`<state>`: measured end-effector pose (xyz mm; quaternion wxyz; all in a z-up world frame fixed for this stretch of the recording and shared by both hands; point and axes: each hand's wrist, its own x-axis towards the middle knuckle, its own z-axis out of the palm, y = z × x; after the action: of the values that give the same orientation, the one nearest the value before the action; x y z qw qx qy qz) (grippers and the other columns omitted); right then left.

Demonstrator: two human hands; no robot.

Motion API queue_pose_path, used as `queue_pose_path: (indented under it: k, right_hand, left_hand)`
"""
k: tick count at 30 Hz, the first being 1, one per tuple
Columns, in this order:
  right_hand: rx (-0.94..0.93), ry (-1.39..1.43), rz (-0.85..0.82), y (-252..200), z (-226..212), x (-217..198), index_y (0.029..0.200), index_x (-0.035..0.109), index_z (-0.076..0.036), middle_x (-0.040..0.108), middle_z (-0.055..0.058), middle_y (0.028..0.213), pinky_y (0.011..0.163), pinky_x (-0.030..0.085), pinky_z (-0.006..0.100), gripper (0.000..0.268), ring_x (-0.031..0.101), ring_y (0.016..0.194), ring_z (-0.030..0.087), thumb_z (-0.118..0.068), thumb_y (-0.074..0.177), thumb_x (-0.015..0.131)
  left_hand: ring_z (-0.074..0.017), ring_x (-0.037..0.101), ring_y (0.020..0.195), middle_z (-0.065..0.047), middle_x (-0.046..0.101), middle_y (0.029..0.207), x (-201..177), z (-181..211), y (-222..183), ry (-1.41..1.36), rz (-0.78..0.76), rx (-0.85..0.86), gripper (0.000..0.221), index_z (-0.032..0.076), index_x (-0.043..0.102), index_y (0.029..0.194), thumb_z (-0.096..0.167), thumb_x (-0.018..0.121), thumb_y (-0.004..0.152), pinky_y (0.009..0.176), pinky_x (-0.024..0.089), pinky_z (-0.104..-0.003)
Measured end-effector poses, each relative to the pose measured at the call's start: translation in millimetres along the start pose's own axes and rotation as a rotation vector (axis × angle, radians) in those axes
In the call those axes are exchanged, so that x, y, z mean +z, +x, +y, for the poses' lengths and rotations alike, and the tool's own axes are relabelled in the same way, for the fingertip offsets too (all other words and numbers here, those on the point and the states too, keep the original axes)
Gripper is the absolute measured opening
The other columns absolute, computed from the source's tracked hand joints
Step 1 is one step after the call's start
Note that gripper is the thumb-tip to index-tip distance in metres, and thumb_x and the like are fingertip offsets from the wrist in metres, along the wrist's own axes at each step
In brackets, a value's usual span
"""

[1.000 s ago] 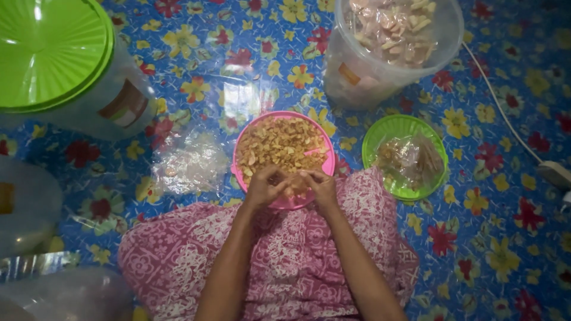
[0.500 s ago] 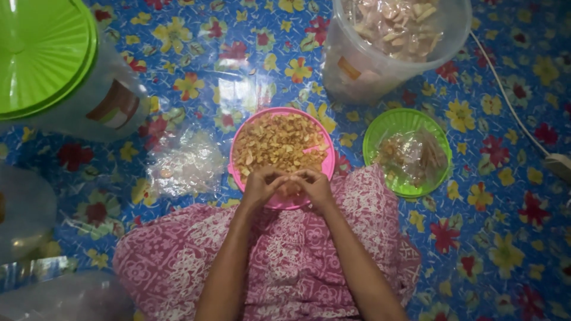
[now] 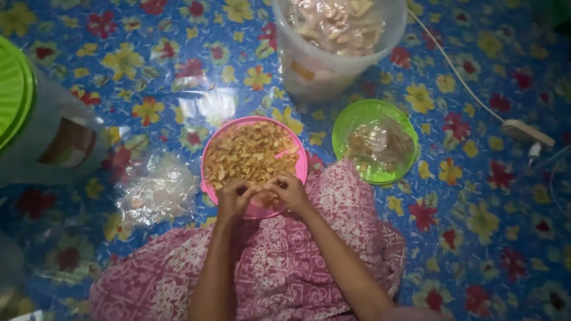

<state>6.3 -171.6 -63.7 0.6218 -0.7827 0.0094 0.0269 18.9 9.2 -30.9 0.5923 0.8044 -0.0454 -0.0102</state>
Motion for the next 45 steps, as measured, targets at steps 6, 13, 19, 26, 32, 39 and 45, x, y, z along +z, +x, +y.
queue_pose_path:
  k: [6, 13, 19, 26, 32, 39, 45]
  right_hand:
    - [0.014, 0.073, 0.019, -8.4, -33.2, -5.5, 0.084, 0.071, -0.006, 0.063, 0.012, 0.078, 0.071, 0.049, 0.032, 0.017, 0.062, 0.077, 0.020, -0.023, 0.081, 0.073]
    - [0.157, 0.339, 0.070, -14.8, -40.6, -7.7, 0.090, 0.068, -0.007, 0.062, 0.004, 0.070, 0.057, 0.052, 0.022, 0.016, 0.058, 0.065, 0.009, -0.022, 0.085, 0.069]
    - [0.151, 0.394, 0.114, -7.0, 3.1, -8.3, 0.091, 0.067, -0.007, 0.063, 0.003, 0.069, 0.056, 0.051, 0.021, 0.015, 0.058, 0.063, 0.007, -0.021, 0.085, 0.069]
    - [0.198, 0.426, 0.204, -21.5, -20.2, -8.6, 0.093, 0.067, -0.007, 0.064, 0.006, 0.072, 0.054, 0.051, 0.022, 0.019, 0.061, 0.061, 0.011, -0.023, 0.083, 0.070]
    - [0.164, 0.373, 0.237, -42.3, -44.5, -13.2, 0.092, 0.067, -0.006, 0.063, 0.009, 0.072, 0.054, 0.051, 0.023, 0.018, 0.062, 0.062, 0.014, -0.022, 0.083, 0.070]
    - [0.214, 0.325, 0.247, -87.5, -125.9, -40.7, 0.091, 0.068, -0.007, 0.060, 0.008, 0.063, 0.045, 0.047, 0.023, 0.018, 0.058, 0.048, 0.012, -0.023, 0.082, 0.070]
    - [0.104, 0.183, 0.505, -94.8, -109.5, -109.6, 0.091, 0.069, -0.006, 0.063, 0.011, 0.066, 0.053, 0.050, 0.029, 0.013, 0.058, 0.056, 0.015, -0.015, 0.082, 0.067]
  left_hand:
    - [-0.0222, 0.065, 0.066, -0.012, 0.067, 0.065, -0.9, -0.9, -1.2, -0.052, -0.006, -0.104, 0.014, 0.009, 0.070, 0.070, 0.014, 0.083, 0.065, 0.061, 0.051, -0.032]
    - [-0.0308, 0.063, 0.097, -0.017, 0.067, 0.095, -5.0, 40.5, -10.3, -0.235, -0.185, -0.220, 0.044, 0.008, 0.064, 0.099, 0.018, 0.086, 0.061, 0.084, 0.050, -0.041]
    - [-0.0264, 0.067, 0.081, -0.017, 0.070, 0.081, 1.3, 18.6, -12.7, -0.172, -0.288, -0.198, 0.029, 0.005, 0.070, 0.091, 0.011, 0.083, 0.066, 0.074, 0.052, -0.038]
    - [-0.0222, 0.062, 0.055, -0.017, 0.066, 0.063, -0.1, -2.7, -14.5, -0.283, -0.290, -0.240, 0.021, 0.001, 0.070, 0.087, 0.010, 0.078, 0.071, 0.056, 0.052, -0.035]
    - [-0.0216, 0.061, 0.048, -0.018, 0.064, 0.058, -3.2, -19.3, -12.4, -0.314, -0.238, -0.217, 0.018, 0.000, 0.071, 0.089, 0.013, 0.075, 0.076, 0.049, 0.050, -0.032]
    - [-0.0222, 0.060, 0.051, -0.019, 0.064, 0.060, -4.8, 8.1, -24.3, -0.291, -0.228, -0.184, 0.016, -0.002, 0.070, 0.090, 0.008, 0.070, 0.079, 0.052, 0.048, -0.033]
    - [-0.0209, 0.060, 0.048, -0.018, 0.065, 0.059, 0.2, -2.1, -23.4, -0.294, -0.203, -0.128, 0.012, -0.002, 0.071, 0.086, 0.008, 0.070, 0.078, 0.049, 0.048, -0.031]
